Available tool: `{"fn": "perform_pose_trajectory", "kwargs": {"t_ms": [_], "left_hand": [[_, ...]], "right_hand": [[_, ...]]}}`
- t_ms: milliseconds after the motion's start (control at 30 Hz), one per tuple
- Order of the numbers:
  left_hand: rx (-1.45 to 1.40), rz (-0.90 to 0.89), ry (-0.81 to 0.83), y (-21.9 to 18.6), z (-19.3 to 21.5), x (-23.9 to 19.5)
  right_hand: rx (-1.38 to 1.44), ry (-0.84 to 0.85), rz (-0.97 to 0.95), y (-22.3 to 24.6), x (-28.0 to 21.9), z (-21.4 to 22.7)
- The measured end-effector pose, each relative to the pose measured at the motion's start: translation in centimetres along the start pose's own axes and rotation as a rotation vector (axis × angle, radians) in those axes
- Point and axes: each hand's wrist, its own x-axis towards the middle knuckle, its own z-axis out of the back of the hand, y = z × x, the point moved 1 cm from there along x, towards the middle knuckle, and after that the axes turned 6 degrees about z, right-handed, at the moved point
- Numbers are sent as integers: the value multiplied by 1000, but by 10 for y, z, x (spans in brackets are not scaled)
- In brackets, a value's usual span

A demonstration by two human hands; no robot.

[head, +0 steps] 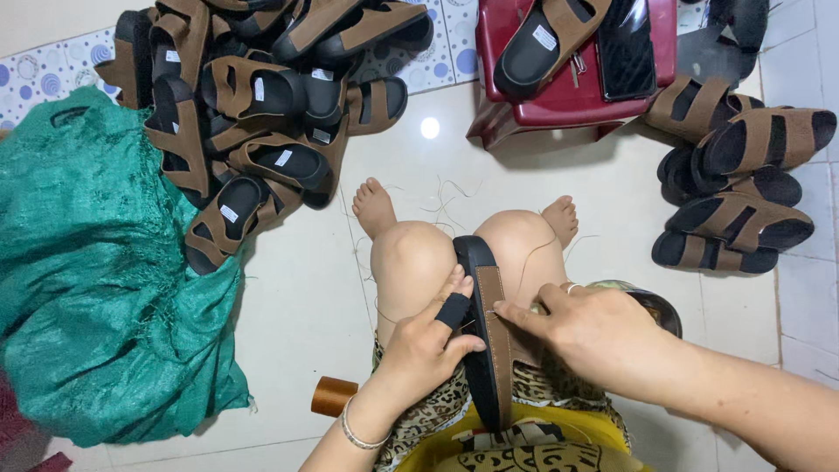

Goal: The person sits on the floor and sews a brown sandal using a needle and thread. They repeatedly push the needle through the sole and pull the thread to stitch the sandal together.

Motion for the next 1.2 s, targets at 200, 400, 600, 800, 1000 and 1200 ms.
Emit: {"fn": "perform_pose_trajectory", "kwargs": {"t_ms": [200, 400, 600, 800, 1000, 1200], "left_hand": [[58, -63, -72, 4, -3, 1], [57, -61, -50, 10, -3, 1], [190, -42, -190, -2, -2, -11], [-1344, 223, 97, -32, 22, -12], [146, 383, -36, 0, -4, -6], [100, 76, -8, -41, 1, -7]], "right_hand": [[304, -38, -78, -1, 25, -1], [342, -67, -92, 12, 45, 14], [437, -326, -3, 1, 22, 3], [376, -418, -16, 4, 8, -10], [299, -618, 53, 2, 7, -13], [338, -314, -9, -14, -8, -18]]}}
